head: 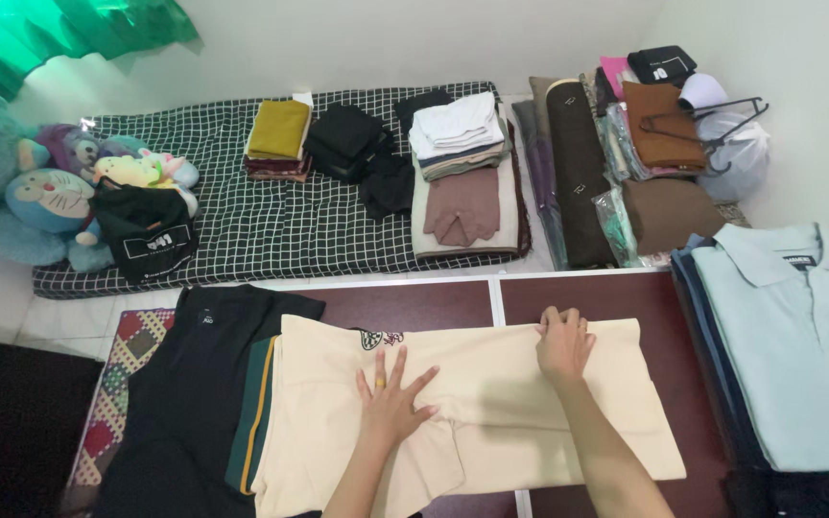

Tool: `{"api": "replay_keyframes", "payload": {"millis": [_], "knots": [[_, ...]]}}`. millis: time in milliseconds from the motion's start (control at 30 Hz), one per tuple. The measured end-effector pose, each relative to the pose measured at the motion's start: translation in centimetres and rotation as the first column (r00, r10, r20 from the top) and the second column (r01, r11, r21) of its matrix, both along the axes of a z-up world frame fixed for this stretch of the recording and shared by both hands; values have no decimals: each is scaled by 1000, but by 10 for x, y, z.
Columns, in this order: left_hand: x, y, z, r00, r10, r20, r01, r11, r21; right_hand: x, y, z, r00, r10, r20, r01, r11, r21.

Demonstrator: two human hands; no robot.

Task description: The person picks up a light-colored polo shirt, spreads it on a flat surface, folds the sleeves and sides inward, and places the folded garment on a stack; then they repeat the process with a cream-colored polo shirt.

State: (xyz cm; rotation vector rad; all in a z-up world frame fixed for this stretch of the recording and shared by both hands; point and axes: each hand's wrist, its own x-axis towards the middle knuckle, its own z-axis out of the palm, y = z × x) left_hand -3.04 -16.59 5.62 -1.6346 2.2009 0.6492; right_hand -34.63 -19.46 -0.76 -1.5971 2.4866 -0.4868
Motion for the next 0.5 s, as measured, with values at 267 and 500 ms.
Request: {"api": "replay_keyframes", "payload": {"millis": [267,500], "knots": [[0,-19,-31,987,-20,-162,-44,924,-380,101,36,-12,839,543,15,-515,804,-297],[67,-41,-14,938,304,166,-197,862,-468,51,56,-8,948,239,-212,-270,954,-134]]}}
